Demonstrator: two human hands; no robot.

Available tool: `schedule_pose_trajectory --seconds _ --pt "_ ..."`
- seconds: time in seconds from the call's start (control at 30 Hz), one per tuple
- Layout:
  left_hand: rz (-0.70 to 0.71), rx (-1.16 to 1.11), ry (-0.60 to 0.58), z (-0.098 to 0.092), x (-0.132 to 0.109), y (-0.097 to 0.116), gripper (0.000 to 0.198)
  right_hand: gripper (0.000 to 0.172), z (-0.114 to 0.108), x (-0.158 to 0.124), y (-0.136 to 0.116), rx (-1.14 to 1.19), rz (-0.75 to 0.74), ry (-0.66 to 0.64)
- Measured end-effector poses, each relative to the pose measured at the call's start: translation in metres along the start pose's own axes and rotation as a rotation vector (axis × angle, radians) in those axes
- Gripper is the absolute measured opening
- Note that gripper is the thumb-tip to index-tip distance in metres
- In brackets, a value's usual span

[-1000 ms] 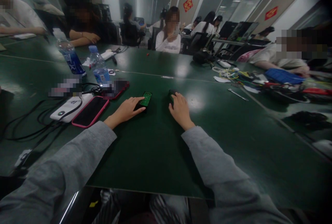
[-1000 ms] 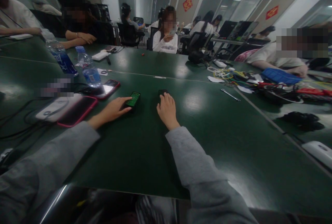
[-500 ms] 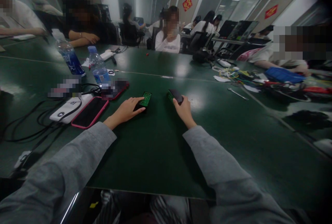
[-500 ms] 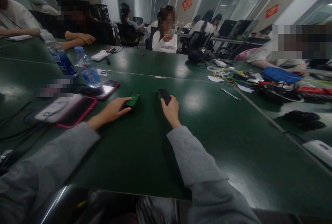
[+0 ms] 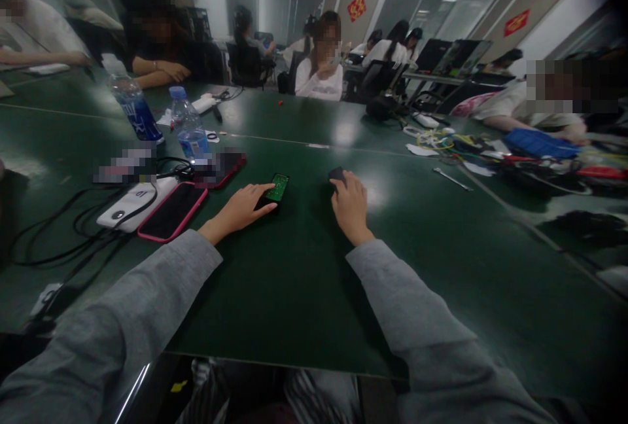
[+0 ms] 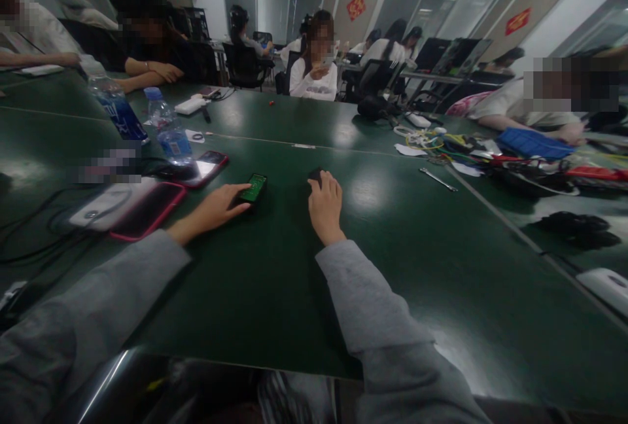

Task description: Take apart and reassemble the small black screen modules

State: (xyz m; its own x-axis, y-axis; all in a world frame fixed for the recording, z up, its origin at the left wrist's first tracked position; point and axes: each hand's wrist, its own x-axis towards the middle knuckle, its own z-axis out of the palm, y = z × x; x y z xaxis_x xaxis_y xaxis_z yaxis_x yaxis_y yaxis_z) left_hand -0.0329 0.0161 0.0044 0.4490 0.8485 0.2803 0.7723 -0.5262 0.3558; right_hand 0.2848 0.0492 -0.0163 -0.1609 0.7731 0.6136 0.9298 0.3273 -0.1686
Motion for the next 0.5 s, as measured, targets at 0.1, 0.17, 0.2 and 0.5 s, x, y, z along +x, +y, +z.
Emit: schedule_pose_trajectory --seconds 0.1,0.17,0.2,0.5 --pt "0.003 -0.003 0.005 0.0011 0.0000 -0.0008 0.066 0.050 0.0020 -0.0020 -0.0038 -0.001 -0.112 -0.076" --pt "0.003 -0.002 0.006 0.0011 0.0001 -0.0005 0.066 0.051 0.0044 -0.0030 -0.0058 0.019 -0.138 -0.105" --pt "0.002 -0.001 0.004 0.0008 0.0002 -0.0001 0.065 0.049 0.0055 -0.0033 -0.0065 0.035 -0.142 -0.111" --pt "-0.022 0.007 -0.020 -0.0024 0.0010 0.0036 0.066 0.050 0.0084 -0.0012 -0.0036 0.129 0.034 0.004"
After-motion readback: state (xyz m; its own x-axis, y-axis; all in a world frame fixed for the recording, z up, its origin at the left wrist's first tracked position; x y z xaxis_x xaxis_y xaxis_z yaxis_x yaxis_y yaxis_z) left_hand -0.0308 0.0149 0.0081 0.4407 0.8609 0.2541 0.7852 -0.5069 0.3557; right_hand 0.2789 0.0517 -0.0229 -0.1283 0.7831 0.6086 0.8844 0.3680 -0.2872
